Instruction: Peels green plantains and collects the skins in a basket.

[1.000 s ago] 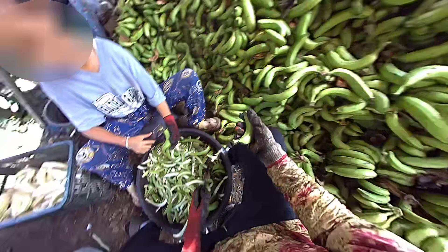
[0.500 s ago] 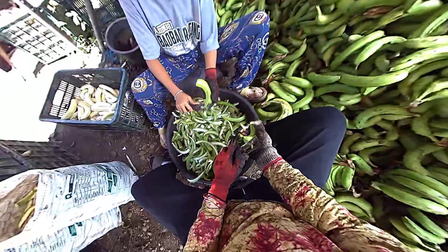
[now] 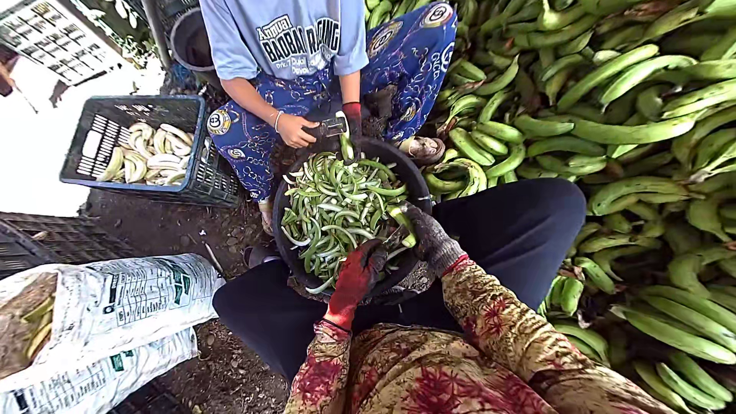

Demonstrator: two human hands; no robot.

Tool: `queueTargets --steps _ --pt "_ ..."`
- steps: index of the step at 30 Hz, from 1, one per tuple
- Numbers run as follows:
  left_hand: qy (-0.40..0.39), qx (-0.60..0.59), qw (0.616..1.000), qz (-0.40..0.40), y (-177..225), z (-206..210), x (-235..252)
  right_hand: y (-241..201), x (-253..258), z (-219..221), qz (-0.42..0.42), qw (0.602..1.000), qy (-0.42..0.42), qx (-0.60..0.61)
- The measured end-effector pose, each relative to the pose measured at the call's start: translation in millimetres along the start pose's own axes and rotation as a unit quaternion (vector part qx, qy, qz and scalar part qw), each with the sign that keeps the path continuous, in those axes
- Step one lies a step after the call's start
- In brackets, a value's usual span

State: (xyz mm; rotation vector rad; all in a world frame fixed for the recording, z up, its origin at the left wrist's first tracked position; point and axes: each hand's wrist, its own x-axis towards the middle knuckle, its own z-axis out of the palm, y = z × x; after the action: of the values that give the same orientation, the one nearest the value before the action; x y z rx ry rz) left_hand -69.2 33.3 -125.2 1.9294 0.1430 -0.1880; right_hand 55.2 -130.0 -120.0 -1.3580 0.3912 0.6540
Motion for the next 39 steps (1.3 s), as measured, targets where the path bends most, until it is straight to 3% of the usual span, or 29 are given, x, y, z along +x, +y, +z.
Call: queueTargets --steps 4,12,18,20,22,27,30,34,39 --pt "-0.021 0.073 0.997 -0.002 8 -8 0 -5 0 3 0.025 0.999 -0.023 0.009" --pt "0.001 0.110 0.994 -0.023 11 -3 9 -4 4 5 0.063 0.998 -0.013 0.010" --pt "0.157 0.265 0.947 -0.093 4 6 33 15 -5 18 0.033 0.997 0.031 -0.070" --pt "0.216 0.272 0.927 -0.146 0 -5 48 19 -14 26 0.049 0.992 0.005 -0.116" --pt "0.244 0.228 0.931 -0.148 -6 -19 56 15 -23 29 0.053 0.991 -0.027 -0.119" --pt "0.121 0.058 0.989 -0.062 11 -22 29 1 1 22 -0.012 0.999 0.008 -0.031" --pt "0.058 0.006 0.998 -0.040 22 -6 8 -6 7 20 -0.101 0.986 0.066 -0.116" --pt "0.099 0.010 0.995 -0.021 22 10 -3 -12 0 29 -0.168 0.963 0.132 -0.163" --pt "0.108 0.011 0.993 -0.043 26 12 -5 -16 -7 33 -0.218 0.941 0.154 -0.207"
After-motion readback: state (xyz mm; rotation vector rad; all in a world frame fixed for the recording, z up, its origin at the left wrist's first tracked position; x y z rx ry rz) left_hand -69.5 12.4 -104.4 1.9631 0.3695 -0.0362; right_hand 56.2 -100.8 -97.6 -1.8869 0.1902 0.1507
